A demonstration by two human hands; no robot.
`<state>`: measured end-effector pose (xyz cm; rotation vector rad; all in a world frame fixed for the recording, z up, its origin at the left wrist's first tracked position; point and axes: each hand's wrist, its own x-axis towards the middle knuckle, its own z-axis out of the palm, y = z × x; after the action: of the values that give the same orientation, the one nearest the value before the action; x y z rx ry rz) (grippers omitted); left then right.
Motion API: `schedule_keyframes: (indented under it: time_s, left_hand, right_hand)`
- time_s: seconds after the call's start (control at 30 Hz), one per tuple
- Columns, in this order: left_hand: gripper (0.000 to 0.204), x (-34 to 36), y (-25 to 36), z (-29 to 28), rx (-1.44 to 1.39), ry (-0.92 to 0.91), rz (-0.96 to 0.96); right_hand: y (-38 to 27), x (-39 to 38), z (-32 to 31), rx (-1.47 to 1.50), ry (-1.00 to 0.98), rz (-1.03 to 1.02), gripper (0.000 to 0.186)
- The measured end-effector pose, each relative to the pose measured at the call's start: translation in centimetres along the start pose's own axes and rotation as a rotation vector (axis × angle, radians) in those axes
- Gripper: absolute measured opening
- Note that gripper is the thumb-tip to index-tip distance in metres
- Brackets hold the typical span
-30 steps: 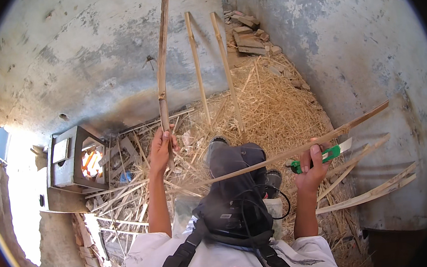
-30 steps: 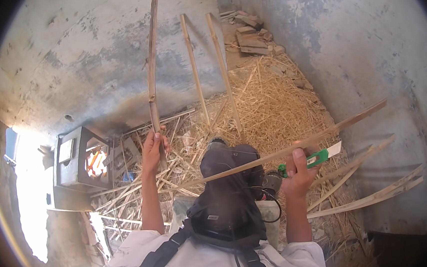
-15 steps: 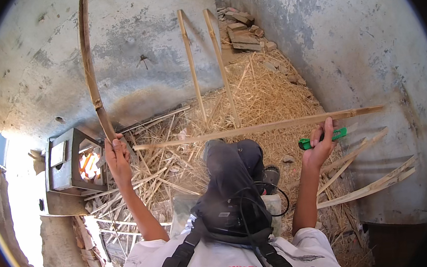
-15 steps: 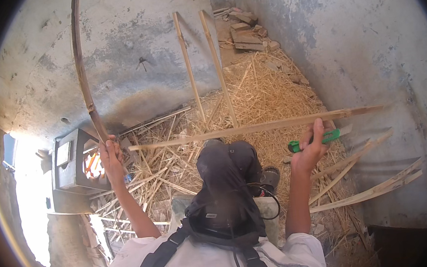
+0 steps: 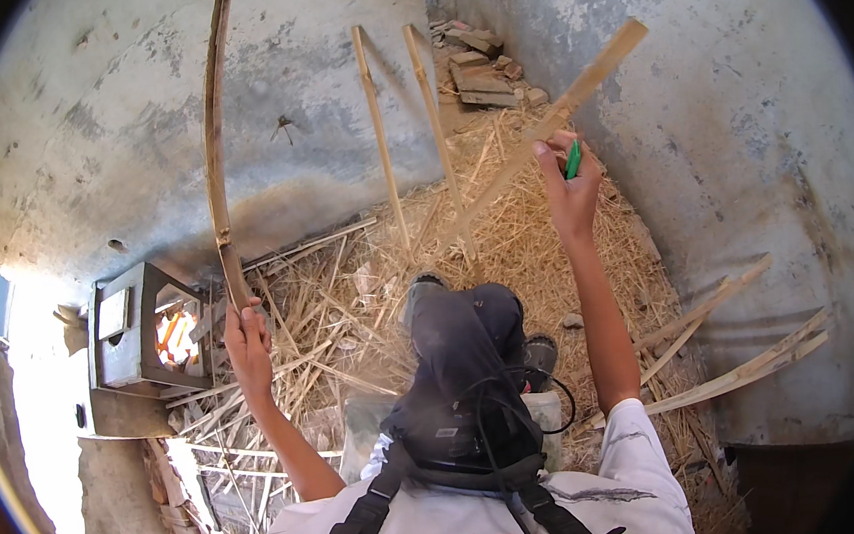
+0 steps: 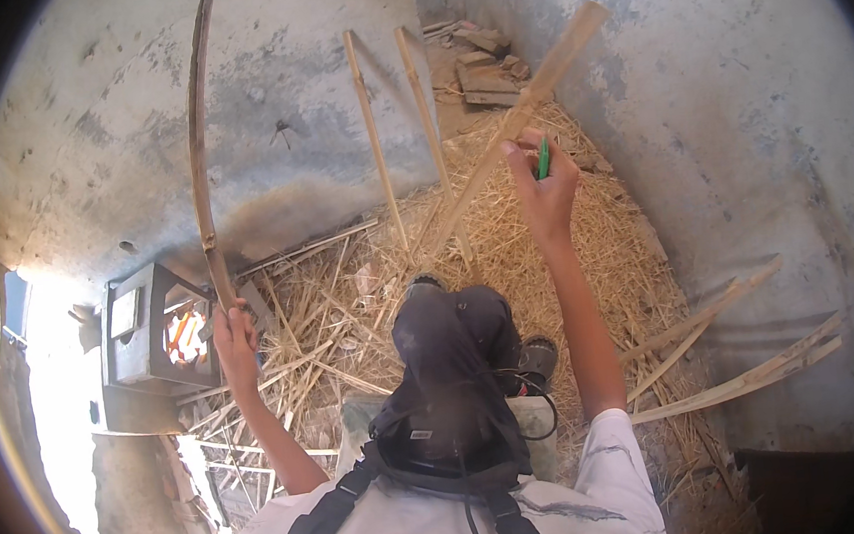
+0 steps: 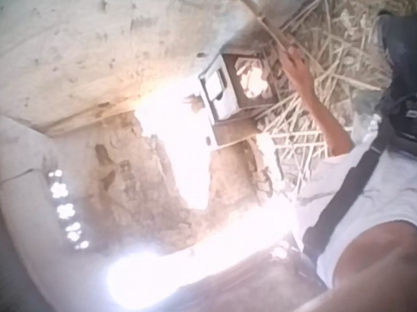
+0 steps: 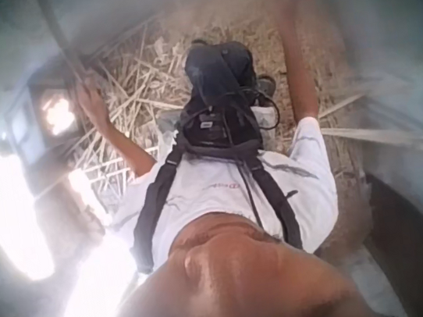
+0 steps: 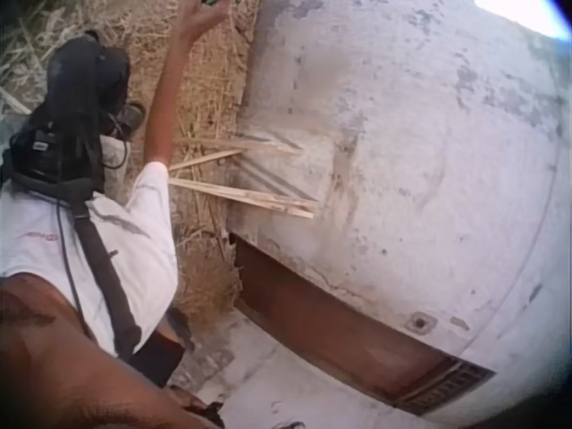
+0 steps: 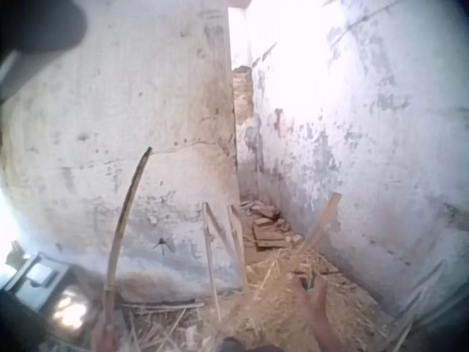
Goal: The person is using a utility knife to shave and shape bamboo strips. They pick up various bamboo pieces from the floor, use the knife to carve or strip the surface while holding the bamboo against their leg, and set the finished pieces aside.
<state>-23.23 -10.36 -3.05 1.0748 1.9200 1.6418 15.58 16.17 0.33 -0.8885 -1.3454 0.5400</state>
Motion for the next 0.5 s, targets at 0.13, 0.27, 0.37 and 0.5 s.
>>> schedule_keyframes:
  time_s: [0.13, 0.27, 0.37, 0.5]
  left_hand:
    - [0.028, -0.2, -0.4, -0.2, -0.090, 0.003, -0.023]
    - [0.028, -0.3, -0.2, -0.1, -0.067, 0.009, -0.033]
    - [0.028, -0.3, -0.1, 0.4, -0.071, 0.014, -0.045]
    - [0.027, -0.2, -0.6, 0.6, -0.074, 0.002, -0.051]
  right_hand:
    - [-0.2, 2.1, 0.0, -0.030, -0.111, -0.107, 0.024]
    - [0.4, 3.1, 0.5, -0.083, -0.214, -0.095, 0.024]
    - [2.5, 3.3, 2.4, -0.102, -0.272, -0.075, 0.028]
    - [6.2, 4.3, 5.6, -0.150, -0.415, -0.025, 0.033]
